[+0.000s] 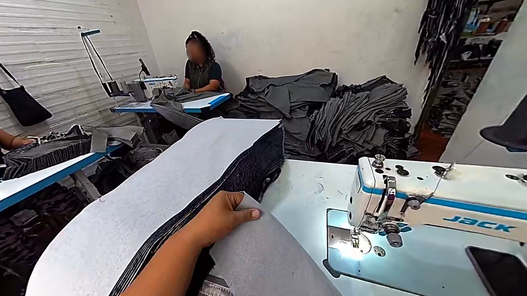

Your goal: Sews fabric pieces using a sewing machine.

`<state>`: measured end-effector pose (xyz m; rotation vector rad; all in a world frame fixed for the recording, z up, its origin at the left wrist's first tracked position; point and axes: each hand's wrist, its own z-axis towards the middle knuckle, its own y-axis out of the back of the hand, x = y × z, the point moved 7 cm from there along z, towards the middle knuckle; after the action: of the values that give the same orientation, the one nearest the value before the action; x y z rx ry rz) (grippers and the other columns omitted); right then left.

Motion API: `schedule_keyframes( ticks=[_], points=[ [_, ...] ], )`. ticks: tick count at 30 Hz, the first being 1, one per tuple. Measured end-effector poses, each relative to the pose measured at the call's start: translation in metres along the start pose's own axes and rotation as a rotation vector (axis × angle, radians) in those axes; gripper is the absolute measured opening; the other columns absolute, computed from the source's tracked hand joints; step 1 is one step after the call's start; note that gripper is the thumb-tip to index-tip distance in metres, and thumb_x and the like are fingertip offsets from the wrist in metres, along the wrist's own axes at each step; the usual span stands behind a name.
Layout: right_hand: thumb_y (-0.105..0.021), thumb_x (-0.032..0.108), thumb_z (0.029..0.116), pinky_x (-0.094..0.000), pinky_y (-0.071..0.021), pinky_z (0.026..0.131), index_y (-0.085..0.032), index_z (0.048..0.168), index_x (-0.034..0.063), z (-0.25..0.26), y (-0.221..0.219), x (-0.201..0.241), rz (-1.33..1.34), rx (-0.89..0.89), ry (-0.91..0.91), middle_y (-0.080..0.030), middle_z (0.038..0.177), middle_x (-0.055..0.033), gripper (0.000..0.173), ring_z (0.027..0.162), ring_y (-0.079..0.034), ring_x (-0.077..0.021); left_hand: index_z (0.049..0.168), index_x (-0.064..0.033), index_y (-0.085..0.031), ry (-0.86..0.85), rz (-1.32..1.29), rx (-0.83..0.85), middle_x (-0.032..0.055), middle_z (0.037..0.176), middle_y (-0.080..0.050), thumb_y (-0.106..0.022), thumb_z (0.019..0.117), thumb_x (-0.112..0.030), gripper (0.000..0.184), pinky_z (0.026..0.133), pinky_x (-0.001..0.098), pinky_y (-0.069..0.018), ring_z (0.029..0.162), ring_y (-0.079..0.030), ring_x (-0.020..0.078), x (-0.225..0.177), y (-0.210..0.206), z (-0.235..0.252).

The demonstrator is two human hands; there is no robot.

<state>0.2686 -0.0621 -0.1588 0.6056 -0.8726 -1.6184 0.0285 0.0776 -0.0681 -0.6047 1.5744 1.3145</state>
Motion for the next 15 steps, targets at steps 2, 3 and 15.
schedule_keyframes(
  ticks=[2,3,15],
  points=[
    [-0.051,0.05,0.1037,-0.0393,-0.0524,0.094,-0.072,0.114,0.0063,0.012,0.019,-0.024,0.175,-0.218,-0.213,-0.074,0.101,-0.0142,0.05,0.099,-0.069,-0.024,0.078,-0.0069,-0.07,-0.312,0.06,-0.101,-0.0054,0.073,-0.068,-0.079,0.0873,-0.012,0.014,0.063,0.0174,-0.0531,0.066,-0.063,-0.0014,-0.027,-0.003,-0.006],
    [-0.054,0.059,0.0996,-0.0364,-0.0515,0.1,-0.069,0.119,0.0048,0.025,0.029,-0.04,0.237,-0.3,-0.31,-0.073,0.111,-0.0139,0.059,0.111,-0.067,-0.0198,0.072,-0.0089,-0.068,-0.473,0.084,-0.162,-0.0081,0.08,-0.064,-0.083,0.0817,-0.019,0.021,0.068,0.014,-0.0493,0.076,-0.059,-0.0041,-0.04,-0.006,-0.009],
    [-0.064,0.026,0.0994,-0.0551,-0.0519,0.1,-0.057,0.138,-0.0062,0.056,0.016,-0.065,0.399,0.061,-0.875,-0.069,0.122,-0.0238,0.051,0.113,-0.069,-0.0338,0.063,-0.0054,-0.055,-0.775,0.472,-0.312,-0.0032,0.055,-0.046,-0.077,0.0859,-0.042,0.048,0.05,0.0171,-0.0322,0.052,-0.041,0.0004,-0.101,-0.036,-0.012]
  ],
)
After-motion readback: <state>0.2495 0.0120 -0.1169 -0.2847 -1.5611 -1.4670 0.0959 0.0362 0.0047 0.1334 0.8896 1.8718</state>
